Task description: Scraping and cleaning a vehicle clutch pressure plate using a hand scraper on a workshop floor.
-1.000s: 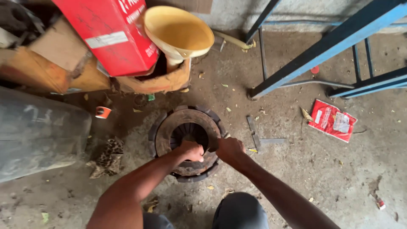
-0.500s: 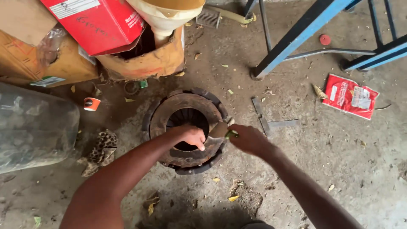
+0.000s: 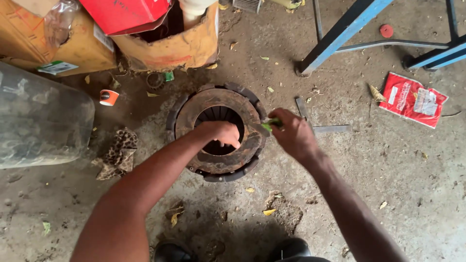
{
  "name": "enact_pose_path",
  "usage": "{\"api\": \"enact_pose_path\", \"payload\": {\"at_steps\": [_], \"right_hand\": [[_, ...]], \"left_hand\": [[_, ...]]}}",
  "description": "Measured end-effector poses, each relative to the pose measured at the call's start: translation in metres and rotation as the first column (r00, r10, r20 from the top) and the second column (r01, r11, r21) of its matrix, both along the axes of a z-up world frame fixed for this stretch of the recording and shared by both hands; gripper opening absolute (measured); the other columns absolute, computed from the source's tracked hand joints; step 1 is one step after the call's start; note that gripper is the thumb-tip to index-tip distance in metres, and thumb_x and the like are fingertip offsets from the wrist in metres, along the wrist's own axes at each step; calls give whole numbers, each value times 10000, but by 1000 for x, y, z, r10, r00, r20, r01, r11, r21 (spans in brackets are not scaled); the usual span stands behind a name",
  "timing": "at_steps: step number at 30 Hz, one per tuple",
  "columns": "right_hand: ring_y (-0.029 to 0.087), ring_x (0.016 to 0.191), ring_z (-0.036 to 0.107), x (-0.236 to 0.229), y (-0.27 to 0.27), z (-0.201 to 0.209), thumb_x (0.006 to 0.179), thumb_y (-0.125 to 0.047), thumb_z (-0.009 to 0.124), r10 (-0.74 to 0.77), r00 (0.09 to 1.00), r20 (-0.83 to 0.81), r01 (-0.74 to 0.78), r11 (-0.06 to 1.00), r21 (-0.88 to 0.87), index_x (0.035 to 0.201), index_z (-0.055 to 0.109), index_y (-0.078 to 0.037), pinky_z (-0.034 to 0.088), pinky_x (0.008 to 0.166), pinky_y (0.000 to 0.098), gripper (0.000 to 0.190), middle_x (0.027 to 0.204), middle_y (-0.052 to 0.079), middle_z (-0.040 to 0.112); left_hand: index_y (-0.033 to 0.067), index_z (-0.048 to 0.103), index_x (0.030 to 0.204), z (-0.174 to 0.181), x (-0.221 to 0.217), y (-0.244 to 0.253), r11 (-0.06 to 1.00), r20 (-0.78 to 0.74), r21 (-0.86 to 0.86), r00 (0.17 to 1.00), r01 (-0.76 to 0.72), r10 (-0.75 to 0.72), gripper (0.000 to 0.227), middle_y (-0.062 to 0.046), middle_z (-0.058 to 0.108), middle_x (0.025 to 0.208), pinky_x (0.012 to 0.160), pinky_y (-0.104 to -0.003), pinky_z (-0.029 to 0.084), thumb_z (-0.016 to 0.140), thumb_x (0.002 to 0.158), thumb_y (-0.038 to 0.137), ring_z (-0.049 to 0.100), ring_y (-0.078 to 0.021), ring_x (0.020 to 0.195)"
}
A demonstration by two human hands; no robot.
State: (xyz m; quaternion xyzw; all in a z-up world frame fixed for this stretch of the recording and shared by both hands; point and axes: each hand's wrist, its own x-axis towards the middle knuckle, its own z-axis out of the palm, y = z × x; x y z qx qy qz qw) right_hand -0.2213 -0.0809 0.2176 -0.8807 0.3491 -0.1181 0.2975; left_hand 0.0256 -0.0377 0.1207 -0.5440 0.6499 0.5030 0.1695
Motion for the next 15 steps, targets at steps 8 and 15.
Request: {"api": "enact_pose_path", "payload": {"at_steps": [8, 15], "right_hand": [[231, 733, 748, 26, 46, -52, 984, -73, 659, -44, 989, -141, 32, 996, -80, 1203, 750, -92, 610, 448, 292, 238, 1035, 201, 751], [209, 804, 754, 15, 48, -104, 892, -38, 682, 79, 991, 108, -24, 898, -438, 1153, 790, -102, 593, 483, 268, 289, 1067, 133, 798]], "left_hand": [[84, 743, 1198, -73, 37, 7, 929, -161, -189, 943, -319, 291, 350, -131, 756, 1133, 850, -486, 577, 607, 984, 325, 732, -301, 982], [97, 749, 1153, -134, 4, 15, 733, -333, -397, 831, -552, 445, 290, -152, 759, 1128, 876, -451, 583, 606, 904, 142, 733, -335, 1006]]}}
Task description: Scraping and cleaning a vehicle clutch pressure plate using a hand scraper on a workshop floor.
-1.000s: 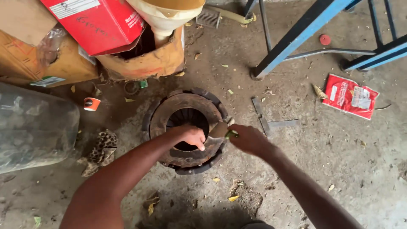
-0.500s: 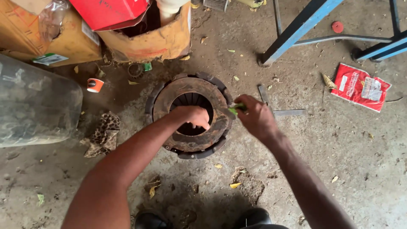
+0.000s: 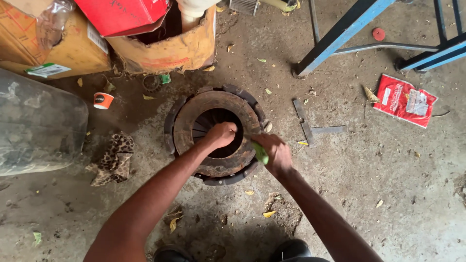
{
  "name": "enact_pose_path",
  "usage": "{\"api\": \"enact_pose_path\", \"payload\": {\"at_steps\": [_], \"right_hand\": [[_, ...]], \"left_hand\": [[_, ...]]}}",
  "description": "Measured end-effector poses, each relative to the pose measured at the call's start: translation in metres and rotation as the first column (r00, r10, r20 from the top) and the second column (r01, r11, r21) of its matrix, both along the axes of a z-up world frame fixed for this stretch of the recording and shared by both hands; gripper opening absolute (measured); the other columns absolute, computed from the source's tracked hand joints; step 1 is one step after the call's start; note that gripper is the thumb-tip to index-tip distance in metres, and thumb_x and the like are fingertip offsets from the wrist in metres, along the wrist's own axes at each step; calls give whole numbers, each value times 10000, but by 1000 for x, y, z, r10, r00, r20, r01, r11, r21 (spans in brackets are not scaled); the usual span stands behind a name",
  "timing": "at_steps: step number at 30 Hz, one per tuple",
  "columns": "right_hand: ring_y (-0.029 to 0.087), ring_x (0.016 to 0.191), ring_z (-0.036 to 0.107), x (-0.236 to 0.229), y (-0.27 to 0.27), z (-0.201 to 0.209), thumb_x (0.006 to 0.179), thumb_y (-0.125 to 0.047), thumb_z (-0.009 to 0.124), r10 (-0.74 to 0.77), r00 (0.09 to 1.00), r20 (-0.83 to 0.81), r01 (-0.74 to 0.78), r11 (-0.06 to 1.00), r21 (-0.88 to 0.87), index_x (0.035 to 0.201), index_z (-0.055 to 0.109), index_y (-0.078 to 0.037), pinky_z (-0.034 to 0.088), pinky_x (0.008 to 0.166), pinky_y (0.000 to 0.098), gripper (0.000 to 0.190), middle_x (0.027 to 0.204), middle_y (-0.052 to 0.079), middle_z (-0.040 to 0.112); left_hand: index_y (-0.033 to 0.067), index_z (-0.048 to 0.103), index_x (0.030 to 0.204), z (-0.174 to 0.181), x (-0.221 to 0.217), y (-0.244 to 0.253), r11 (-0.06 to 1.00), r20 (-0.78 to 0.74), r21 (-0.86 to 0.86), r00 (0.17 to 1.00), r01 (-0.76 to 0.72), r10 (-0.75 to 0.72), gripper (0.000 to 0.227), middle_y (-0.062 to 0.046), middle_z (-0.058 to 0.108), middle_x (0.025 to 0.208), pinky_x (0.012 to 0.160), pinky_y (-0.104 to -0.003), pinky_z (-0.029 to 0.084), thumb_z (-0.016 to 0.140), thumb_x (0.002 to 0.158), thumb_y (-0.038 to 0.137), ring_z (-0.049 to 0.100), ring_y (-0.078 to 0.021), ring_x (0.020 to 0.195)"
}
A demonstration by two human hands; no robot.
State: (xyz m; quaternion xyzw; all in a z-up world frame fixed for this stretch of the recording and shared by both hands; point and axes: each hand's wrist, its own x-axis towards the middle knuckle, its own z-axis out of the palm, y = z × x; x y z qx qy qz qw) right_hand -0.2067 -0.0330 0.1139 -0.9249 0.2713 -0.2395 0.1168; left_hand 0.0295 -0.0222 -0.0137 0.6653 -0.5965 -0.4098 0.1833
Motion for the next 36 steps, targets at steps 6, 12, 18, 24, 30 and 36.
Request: {"api": "enact_pose_path", "payload": {"at_steps": [6, 12, 18, 24, 30, 36], "right_hand": [[191, 458, 656, 19, -45, -15, 1084, -224, 684, -431, 860, -274, 510, 757, 410, 908, 780, -32, 455, 370, 310, 277, 690, 115, 760], [125, 445, 591, 19, -45, -33, 990, -231, 731, -413, 911, 19, 402, 895, 194, 892, 783, -55, 437, 394, 298, 208, 634, 88, 682], [85, 306, 476, 35, -44, 7, 1086, -86, 523, -219, 970, 107, 194, 960, 202, 1113, 770, 33, 315, 180, 245, 276, 679, 124, 693], [106, 315, 487, 21, -43, -26, 1075, -136, 586, -398, 916, -54, 398, 881, 256, 968, 791, -15, 372, 236, 296, 262, 598, 110, 674], [84, 371, 588, 29, -56, -31, 973, -188, 641, -515, 852, 94, 437, 799, 413, 1096, 734, -14, 466, 274, 265, 233, 630, 62, 710], [143, 481, 644, 22, -31, -21, 915, -231, 730, -344, 929, 134, 318, 931, 181, 909, 781, -39, 505, 424, 294, 199, 622, 116, 697]], "left_hand": [[91, 694, 1215, 0, -14, 3, 995, -21, 14, 995, -99, 100, 302, -182, 740, 1103, 820, -491, 550, 597, 944, 182, 708, -368, 966], [53, 756, 1143, 28, -27, 13, 972, -199, 108, 954, -207, 225, 282, -139, 750, 845, 680, -454, 515, 611, 912, 127, 703, -252, 744], [94, 701, 1161, 72, -27, 17, 933, -358, 283, 877, -225, 320, 375, -82, 661, 666, 492, -401, 400, 583, 816, 8, 559, -156, 532], [29, 622, 828, 54, -23, 17, 949, -427, 240, 855, -206, 294, 93, -38, 492, 587, 491, -399, 321, 546, 822, -25, 435, -142, 509], [42, 479, 721, 59, -21, 24, 947, -391, 236, 871, -217, 297, 149, -39, 384, 560, 493, -430, 266, 553, 836, -15, 370, -157, 489], [89, 722, 956, -11, -18, 10, 947, -549, 232, 773, -223, 317, 200, -89, 615, 656, 509, -426, 387, 572, 855, 3, 557, -204, 558]]}}
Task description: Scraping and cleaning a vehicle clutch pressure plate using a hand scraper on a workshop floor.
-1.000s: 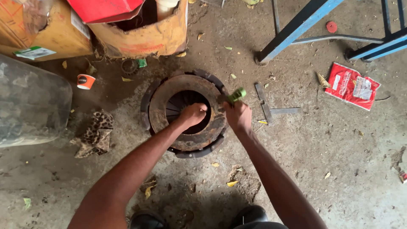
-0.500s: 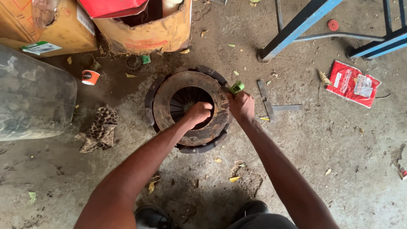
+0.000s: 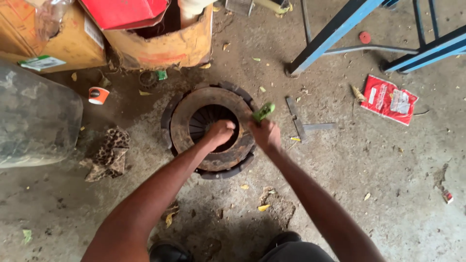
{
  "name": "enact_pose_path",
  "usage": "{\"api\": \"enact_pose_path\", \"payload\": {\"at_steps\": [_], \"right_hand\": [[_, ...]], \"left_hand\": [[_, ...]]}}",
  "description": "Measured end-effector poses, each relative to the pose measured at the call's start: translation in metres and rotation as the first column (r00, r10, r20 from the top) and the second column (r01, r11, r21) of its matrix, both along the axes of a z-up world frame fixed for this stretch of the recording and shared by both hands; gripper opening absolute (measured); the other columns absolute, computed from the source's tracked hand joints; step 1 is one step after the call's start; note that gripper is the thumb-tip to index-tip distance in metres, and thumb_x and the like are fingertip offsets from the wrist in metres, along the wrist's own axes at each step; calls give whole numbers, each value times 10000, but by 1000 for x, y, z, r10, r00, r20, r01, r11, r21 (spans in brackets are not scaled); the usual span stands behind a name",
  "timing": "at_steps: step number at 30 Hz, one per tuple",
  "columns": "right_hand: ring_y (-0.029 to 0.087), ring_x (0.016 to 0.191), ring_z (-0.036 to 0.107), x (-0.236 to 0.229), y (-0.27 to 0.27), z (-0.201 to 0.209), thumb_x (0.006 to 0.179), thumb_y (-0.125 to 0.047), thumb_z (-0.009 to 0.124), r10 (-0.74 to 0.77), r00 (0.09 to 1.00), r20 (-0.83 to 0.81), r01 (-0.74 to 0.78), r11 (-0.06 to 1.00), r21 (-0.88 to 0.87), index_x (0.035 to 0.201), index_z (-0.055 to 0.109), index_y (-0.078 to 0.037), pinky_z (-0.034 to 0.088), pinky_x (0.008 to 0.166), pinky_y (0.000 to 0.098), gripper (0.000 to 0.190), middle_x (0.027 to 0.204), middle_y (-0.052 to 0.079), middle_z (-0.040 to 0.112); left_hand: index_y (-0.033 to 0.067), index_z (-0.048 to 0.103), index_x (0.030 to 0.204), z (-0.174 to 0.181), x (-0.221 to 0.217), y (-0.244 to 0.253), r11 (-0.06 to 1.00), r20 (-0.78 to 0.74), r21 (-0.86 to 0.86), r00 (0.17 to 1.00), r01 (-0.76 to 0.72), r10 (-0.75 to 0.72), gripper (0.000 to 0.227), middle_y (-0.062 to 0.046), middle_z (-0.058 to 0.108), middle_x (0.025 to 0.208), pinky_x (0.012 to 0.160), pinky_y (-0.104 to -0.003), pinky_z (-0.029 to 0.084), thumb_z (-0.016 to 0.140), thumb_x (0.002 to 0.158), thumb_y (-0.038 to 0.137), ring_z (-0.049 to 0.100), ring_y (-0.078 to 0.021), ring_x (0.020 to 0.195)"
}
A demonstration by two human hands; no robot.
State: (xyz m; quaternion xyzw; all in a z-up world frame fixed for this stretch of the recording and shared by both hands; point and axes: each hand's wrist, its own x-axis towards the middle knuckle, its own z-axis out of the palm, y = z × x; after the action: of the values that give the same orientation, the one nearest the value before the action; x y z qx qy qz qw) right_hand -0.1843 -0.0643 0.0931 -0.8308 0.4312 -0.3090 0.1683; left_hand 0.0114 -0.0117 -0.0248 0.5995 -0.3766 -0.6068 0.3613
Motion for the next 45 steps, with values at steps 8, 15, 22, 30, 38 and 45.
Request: {"api": "enact_pose_path", "payload": {"at_steps": [8, 15, 22, 30, 38, 45], "right_hand": [[158, 397, 594, -9, -12, -9, 950, -269, 732, 96, 985, -146, -63, 975, 211, 905, 754, -20, 462, 323, 307, 255, 628, 122, 702], [119, 311, 462, -9, -12, -1, 1019, -244, 630, 133, 969, -208, -45, 924, 379, 1110, 767, 2, 364, 244, 290, 296, 640, 163, 707], [67, 349, 528, -11, -30, 5, 1024, -250, 630, 135, 970, -200, -43, 912, 409, 1132, 759, -15, 424, 248, 259, 289, 777, 145, 734], [67, 395, 545, -16, -31, 7, 1005, -285, 650, 200, 958, -205, -51, 823, 566, 1197, 748, -56, 432, 303, 232, 314, 811, 140, 770], [94, 366, 479, -12, -25, 30, 1015, -302, 615, 263, 908, -327, -13, 796, 605, 1229, 724, -68, 404, 281, 254, 335, 825, 145, 763], [86, 322, 443, -22, -20, 19, 1008, -248, 593, 330, 895, -299, -108, 813, 572, 1267, 695, -69, 400, 249, 250, 331, 836, 139, 748]], "left_hand": [[29, 741, 1118, 32, 17, -5, 974, 487, -218, 871, 54, 61, 251, -192, 769, 1036, 859, -434, 571, 643, 904, 118, 745, -339, 995], [34, 726, 1176, 78, 15, 3, 984, 560, -125, 828, 126, -35, 253, -167, 760, 1140, 879, -438, 572, 643, 974, 161, 735, -330, 1017], [-59, 598, 1176, -64, 20, -25, 977, 330, -198, 944, 84, -14, 229, -278, 579, 1124, 755, -427, 546, 577, 984, 64, 596, -382, 901], [115, 732, 1200, 73, 7, -2, 974, 638, -42, 756, 223, -145, 288, -147, 733, 1206, 874, -417, 576, 591, 950, 106, 724, -308, 1031], [98, 740, 1203, 67, 6, -3, 962, 631, -48, 755, 268, -179, 310, -143, 749, 1218, 904, -411, 587, 545, 964, 64, 743, -297, 1036], [104, 669, 1302, 91, 0, 1, 955, 581, 143, 759, 260, -294, 382, -123, 706, 1293, 753, -411, 619, 535, 951, 38, 769, -266, 900]]}}
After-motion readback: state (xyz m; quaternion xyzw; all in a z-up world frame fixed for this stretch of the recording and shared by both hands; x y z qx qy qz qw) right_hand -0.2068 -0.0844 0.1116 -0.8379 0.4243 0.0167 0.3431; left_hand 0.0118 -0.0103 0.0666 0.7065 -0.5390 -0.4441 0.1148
